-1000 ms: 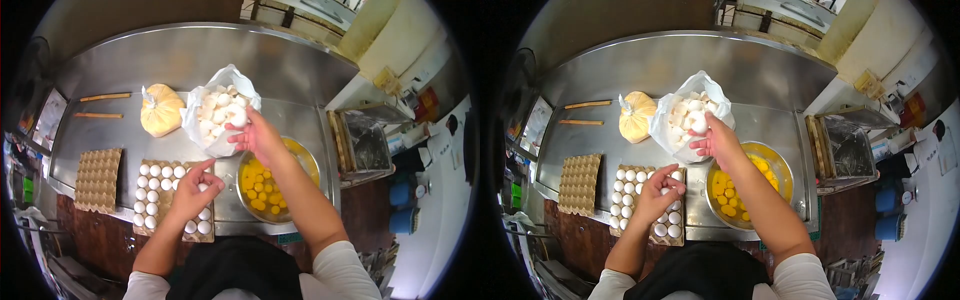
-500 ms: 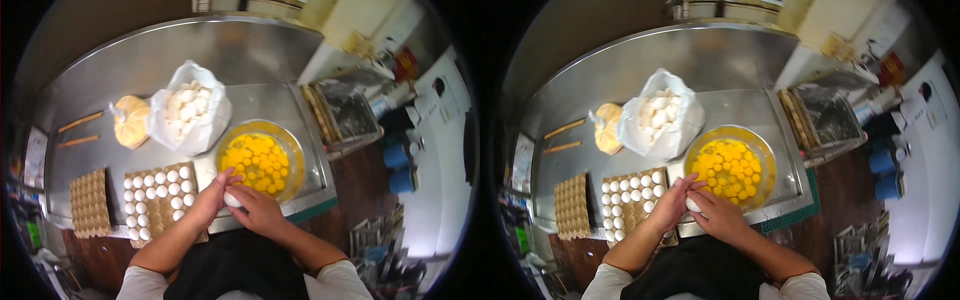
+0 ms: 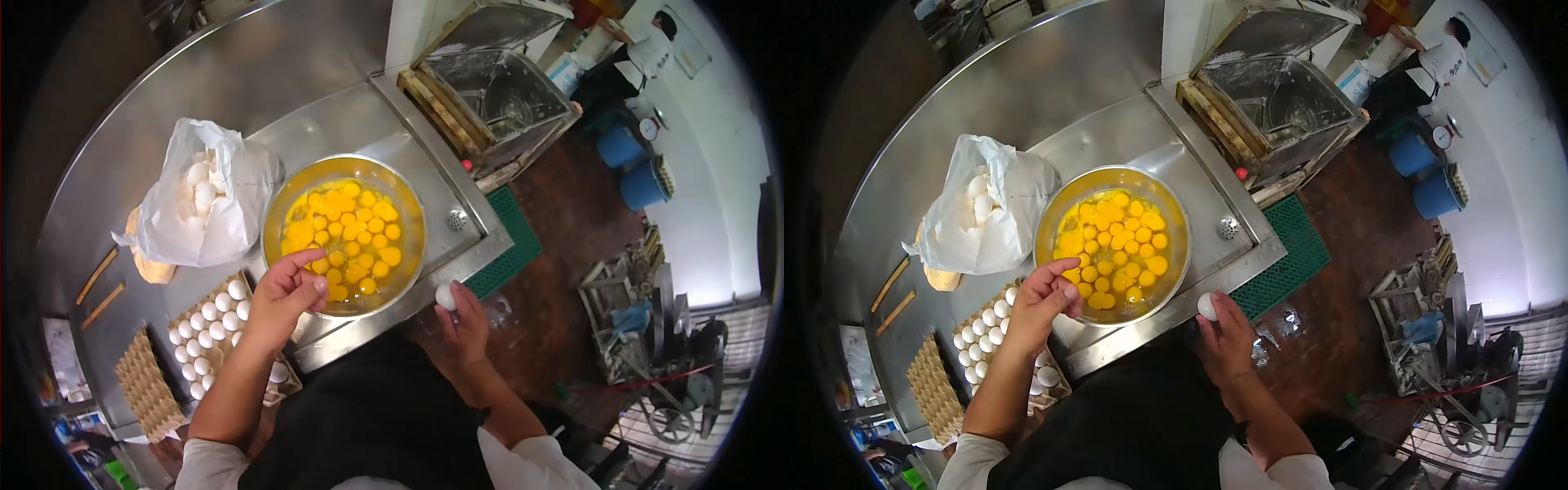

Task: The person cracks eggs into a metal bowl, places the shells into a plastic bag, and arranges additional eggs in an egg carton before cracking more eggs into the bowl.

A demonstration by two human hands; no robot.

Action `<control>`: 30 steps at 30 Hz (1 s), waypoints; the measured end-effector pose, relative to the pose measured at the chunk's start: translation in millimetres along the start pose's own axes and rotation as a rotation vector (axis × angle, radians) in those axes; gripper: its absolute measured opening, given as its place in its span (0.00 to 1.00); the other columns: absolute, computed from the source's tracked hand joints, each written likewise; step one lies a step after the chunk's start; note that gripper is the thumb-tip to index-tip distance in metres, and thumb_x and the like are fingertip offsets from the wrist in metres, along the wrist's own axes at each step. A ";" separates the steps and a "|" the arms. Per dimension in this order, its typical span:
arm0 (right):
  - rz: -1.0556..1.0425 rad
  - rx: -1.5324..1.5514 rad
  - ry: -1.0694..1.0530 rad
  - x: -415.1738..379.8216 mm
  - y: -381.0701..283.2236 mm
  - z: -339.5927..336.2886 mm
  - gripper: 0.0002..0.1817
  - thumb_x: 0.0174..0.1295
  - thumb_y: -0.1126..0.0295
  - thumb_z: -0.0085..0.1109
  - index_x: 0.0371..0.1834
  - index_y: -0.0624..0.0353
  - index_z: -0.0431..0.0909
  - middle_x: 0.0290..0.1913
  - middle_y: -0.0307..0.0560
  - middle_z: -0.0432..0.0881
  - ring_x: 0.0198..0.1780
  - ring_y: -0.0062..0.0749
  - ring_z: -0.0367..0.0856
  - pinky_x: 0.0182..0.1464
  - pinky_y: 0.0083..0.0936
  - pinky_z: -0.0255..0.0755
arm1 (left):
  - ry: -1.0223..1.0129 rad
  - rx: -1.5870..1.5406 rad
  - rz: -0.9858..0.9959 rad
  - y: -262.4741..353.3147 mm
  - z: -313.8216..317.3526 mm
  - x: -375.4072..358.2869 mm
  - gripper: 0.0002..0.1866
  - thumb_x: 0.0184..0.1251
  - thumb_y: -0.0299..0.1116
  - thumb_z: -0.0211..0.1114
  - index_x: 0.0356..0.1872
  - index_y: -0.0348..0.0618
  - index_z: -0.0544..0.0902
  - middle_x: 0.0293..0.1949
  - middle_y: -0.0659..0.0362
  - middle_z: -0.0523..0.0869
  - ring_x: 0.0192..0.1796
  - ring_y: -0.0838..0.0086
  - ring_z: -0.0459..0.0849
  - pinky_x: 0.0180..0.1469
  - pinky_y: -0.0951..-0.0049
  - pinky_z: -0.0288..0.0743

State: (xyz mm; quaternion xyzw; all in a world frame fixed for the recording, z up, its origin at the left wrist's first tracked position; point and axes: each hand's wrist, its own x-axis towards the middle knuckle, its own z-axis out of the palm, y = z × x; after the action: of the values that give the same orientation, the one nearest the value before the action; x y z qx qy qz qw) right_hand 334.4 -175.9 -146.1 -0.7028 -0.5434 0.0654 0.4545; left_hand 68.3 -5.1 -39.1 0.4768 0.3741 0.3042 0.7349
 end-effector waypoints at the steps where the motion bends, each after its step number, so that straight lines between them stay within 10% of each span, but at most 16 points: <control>1: 0.001 0.006 0.005 -0.5 3.4 2.7 0.23 0.62 0.74 0.68 0.61 0.61 0.78 0.58 0.60 0.81 0.57 0.51 0.82 0.60 0.36 0.76 | 0.023 -0.017 -0.005 2.2 1.4 1.5 0.23 0.69 0.27 0.68 0.64 0.38 0.77 0.35 0.62 0.84 0.34 0.80 0.82 0.40 0.79 0.76; 7: 0.126 0.029 -0.182 9.5 -1.6 8.8 0.24 0.65 0.72 0.65 0.64 0.63 0.75 0.56 0.58 0.82 0.51 0.47 0.84 0.54 0.34 0.79 | -0.055 0.087 -0.044 -10.4 0.2 3.9 0.26 0.68 0.26 0.68 0.67 0.40 0.75 0.40 0.61 0.85 0.41 0.79 0.83 0.46 0.78 0.76; 12: 0.914 1.256 -0.363 54.2 -45.2 17.2 0.24 0.77 0.55 0.44 0.66 0.60 0.70 0.43 0.49 0.83 0.35 0.29 0.81 0.37 0.26 0.75 | -0.146 0.503 0.158 -1.7 30.5 7.9 0.27 0.56 0.32 0.80 0.58 0.42 0.84 0.49 0.59 0.87 0.44 0.78 0.84 0.45 0.77 0.79; 30: 0.784 1.009 -0.565 110.4 -85.8 67.3 0.21 0.81 0.52 0.38 0.57 0.56 0.75 0.40 0.41 0.81 0.30 0.22 0.78 0.30 0.19 0.74 | 0.091 0.939 0.367 16.5 39.9 36.9 0.19 0.55 0.39 0.72 0.48 0.46 0.88 0.36 0.50 0.89 0.38 0.57 0.89 0.42 0.62 0.82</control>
State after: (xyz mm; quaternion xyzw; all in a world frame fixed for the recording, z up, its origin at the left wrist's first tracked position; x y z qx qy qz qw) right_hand 278.8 -47.1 -79.8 -0.5061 -0.2502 0.6494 0.5094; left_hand 120.1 11.6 -22.8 0.8001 0.4122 0.2479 0.3584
